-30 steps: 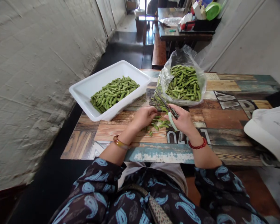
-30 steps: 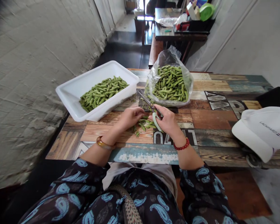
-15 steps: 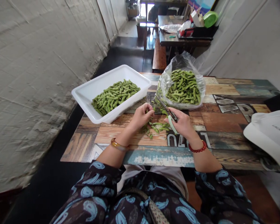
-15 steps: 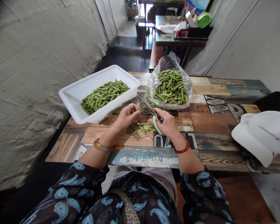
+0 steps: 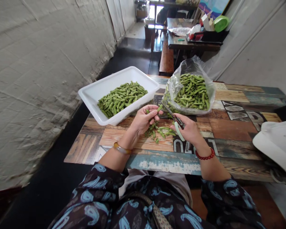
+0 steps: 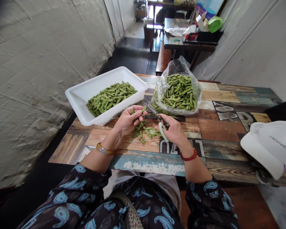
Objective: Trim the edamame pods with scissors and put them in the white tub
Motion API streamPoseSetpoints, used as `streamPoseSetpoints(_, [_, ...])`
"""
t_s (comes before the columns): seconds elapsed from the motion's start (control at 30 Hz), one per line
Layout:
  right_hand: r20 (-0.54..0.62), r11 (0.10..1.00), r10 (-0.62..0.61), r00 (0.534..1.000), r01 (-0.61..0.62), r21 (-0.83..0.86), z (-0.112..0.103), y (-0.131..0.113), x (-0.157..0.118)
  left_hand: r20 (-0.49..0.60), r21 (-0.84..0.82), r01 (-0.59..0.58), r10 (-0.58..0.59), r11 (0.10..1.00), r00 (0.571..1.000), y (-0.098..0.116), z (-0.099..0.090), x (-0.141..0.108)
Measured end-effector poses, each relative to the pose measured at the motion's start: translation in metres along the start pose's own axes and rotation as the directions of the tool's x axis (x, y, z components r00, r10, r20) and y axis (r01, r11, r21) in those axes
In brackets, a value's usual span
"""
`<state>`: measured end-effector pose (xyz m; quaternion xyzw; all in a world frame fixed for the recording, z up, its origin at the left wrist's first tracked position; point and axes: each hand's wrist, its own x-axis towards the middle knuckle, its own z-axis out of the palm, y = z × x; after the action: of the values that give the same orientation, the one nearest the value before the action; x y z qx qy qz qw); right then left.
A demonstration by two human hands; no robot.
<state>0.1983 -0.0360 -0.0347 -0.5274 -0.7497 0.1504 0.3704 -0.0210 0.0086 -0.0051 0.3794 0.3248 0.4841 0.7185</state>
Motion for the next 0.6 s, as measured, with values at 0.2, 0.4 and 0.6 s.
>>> streamPoseSetpoints(0.2, [0.017, 0.999, 0.035, 0.999, -0.035, 0.027, -0.0025, -0.0035, -0.0004, -0.053, 0.009, 0.005, -0.004, 1.0, 0.999, 0.0011, -0.0012, -0.0015])
streamPoseSetpoints(0.4, [0.04, 0.999, 0.038, 0.998, -0.038, 0.006, -0.0027, -0.0035, -0.0007, -0.061, -0.024, 0.007, -0.008, 1.0, 0.998, 0.0006, -0.0016, 0.0001])
streamPoseSetpoints(0.6, [0.092, 1.0, 0.003, 0.996, -0.003, 0.0, -0.005, -0.0055, -0.0007, -0.032, -0.021, 0.001, -0.001, 1.0, 0.999, 0.001, -0.0014, -0.0001])
